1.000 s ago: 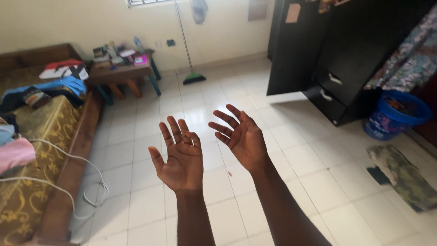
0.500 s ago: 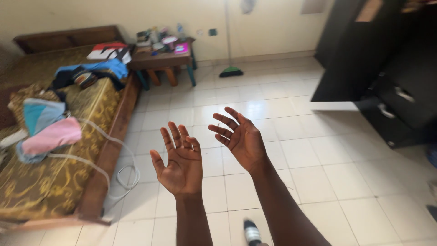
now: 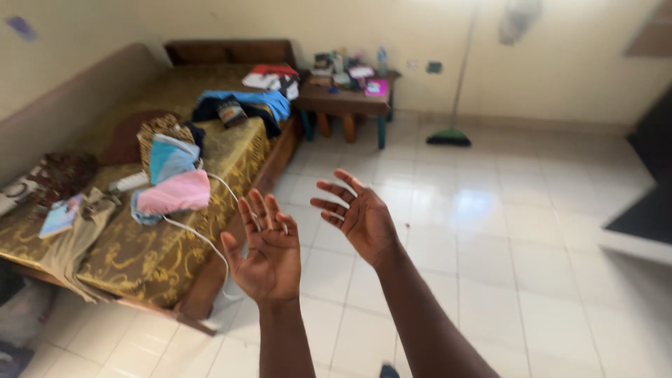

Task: The person sorts through items on a bed, picks up a blue t-shirt, folds it, and places it inside a wardrobe.

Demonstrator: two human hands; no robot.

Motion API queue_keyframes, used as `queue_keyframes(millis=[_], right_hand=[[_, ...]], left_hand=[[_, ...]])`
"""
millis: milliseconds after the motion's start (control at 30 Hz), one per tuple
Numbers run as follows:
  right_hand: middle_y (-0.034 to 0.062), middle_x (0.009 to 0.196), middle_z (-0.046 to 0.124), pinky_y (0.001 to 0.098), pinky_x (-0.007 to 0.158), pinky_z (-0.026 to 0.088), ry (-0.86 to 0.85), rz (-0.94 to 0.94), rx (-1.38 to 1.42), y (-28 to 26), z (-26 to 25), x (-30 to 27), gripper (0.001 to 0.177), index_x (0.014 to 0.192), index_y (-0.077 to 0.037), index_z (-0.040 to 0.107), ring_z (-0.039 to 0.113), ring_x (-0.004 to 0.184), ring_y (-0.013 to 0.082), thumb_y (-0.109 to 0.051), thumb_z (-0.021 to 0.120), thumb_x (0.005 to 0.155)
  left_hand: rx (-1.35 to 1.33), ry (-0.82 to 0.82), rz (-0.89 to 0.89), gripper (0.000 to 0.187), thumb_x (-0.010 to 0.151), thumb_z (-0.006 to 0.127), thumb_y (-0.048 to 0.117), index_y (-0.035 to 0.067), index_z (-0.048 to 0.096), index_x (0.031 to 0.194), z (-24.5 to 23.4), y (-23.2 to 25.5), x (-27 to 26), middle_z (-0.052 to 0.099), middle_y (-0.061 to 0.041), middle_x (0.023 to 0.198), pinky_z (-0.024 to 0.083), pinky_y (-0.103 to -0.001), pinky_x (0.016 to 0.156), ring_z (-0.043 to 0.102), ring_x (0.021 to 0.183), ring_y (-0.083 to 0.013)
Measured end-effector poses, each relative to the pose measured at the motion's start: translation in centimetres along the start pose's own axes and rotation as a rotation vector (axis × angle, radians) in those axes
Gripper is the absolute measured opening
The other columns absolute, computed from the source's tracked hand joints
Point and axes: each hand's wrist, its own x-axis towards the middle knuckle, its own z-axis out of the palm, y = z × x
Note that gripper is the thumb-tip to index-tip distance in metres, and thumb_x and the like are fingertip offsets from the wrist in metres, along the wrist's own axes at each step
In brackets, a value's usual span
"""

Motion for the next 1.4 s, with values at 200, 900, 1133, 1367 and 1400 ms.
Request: queue_keyframes(millis=[200, 900, 1133, 1367, 1400], right_hand=[[0.0193, 0.135, 0.061, 0.0405, 0.093, 0.056, -0.112, 0.064, 0.01, -0.3, -0.8, 9.2, 0.049, 0.148, -0.008, 0.042, 0.066, 0.117, 0.0343, -0.03, 0.029, 0.106], [0.0176, 0.127, 0.066, 0.0377, 0.086, 0.058, -0.036, 0.128, -0.068, 2.2, -3.8, 30.4, 0.047, 0.141, -0.009, 0.047, 0.071, 0.108, 0.0306, -0.034, 0.05, 0.101], [0.0171, 0.128, 0.065, 0.0398, 0.087, 0.058, -0.112, 0.102, -0.057, 4.4, -0.8, 43.0, 0.044, 0.14, -0.01, 0.048, 0.07, 0.108, 0.0316, -0.031, 0.052, 0.102], [0.0146, 0.128, 0.067, 0.0392, 0.087, 0.057, -0.141, 0.143, -0.053, 10.4, 3.5, 53.0, 0.043, 0.14, -0.01, 0.052, 0.07, 0.107, 0.0288, -0.03, 0.049, 0.102], [0.0137, 0.128, 0.067, 0.038, 0.088, 0.057, -0.147, 0.15, -0.069, 11.4, 4.1, 54.4, 0.044, 0.141, -0.01, 0.052, 0.071, 0.108, 0.0276, -0.031, 0.048, 0.102]], left_hand=[[0.019, -0.009, 0.085, 0.055, 0.107, 0.055, 0.045, 0.01, 0.048, 0.149, -2.5, 0.2, 7.6, 0.055, -0.012, 0.153, 0.046, -0.046, 0.107, 0.054, 0.137, -0.0317], [0.026, 0.057, 0.106, 0.057, 0.108, 0.049, 0.049, 0.009, 0.05, 0.148, -12.8, 3.2, 28.2, 0.055, -0.012, 0.152, 0.047, -0.046, 0.104, 0.054, 0.136, -0.0302], [0.069, 0.036, 0.1, 0.057, 0.106, 0.053, 0.048, 0.009, 0.051, 0.148, -14.1, 9.0, 40.5, 0.054, -0.011, 0.154, 0.047, -0.046, 0.105, 0.054, 0.138, -0.0303], [0.175, -0.016, 0.151, 0.058, 0.102, 0.064, 0.044, 0.011, 0.052, 0.147, -14.4, 18.3, 48.1, 0.055, -0.007, 0.155, 0.047, -0.044, 0.108, 0.053, 0.141, -0.0283], [0.183, -0.007, 0.168, 0.058, 0.101, 0.065, 0.043, 0.01, 0.053, 0.147, -14.4, 19.5, 49.0, 0.055, -0.007, 0.155, 0.047, -0.044, 0.107, 0.054, 0.14, -0.0285]])
